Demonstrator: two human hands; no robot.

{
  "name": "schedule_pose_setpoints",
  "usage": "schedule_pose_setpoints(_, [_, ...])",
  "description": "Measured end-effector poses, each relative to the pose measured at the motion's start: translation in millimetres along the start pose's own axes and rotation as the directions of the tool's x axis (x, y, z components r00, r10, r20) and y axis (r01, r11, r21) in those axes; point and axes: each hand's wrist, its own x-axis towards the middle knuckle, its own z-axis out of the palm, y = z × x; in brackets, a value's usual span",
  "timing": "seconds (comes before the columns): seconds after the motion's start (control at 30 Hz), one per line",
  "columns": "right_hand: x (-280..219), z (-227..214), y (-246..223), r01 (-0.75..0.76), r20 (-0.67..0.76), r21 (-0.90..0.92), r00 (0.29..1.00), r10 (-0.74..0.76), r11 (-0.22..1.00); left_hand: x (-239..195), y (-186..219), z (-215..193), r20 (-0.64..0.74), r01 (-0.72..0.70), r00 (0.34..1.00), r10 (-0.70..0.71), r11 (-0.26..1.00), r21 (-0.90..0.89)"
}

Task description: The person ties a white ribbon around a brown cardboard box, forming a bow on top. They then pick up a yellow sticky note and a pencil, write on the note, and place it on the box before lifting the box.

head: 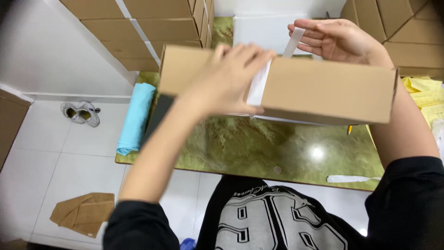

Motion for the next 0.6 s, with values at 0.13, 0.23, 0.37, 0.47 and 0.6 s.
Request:
schedule_pose_setpoints(0.13, [7, -12, 2, 0.113, 0.082, -0.056, 0.991, -0.108, 0.992, -25, 16, 83, -0.235, 0.038, 0.972, -0.014, 0.994, 0.101])
schedule_pose_setpoints(0.23, [4, -7, 9, 0.118, 0.017, 0.003, 0.993, -0.118, 0.993, -37, 30, 127, -0.230, 0.083, 0.973, -0.014, 0.952, 0.294])
schedule_pose_setpoints(0.37, [-4, -9, 34, 0.104, 0.019, 0.064, 0.994, -0.106, 0.992, -48, 49, 160, -0.362, 0.084, 0.932, 0.028, 0.954, 0.289])
schedule_pose_setpoints(0.47, [-21, -13, 59, 0.125, 0.017, 0.183, 0.991, -0.130, 0.975, -54, 65, 192, -0.427, 0.107, 0.904, 0.024, 0.954, 0.281])
schedule_pose_setpoints(0.6, [-53, -5, 90, 0.094, -0.054, 0.087, 0.995, -0.089, 0.992, -54, 95, 250, -0.530, 0.197, 0.848, -0.008, 0.932, 0.302])
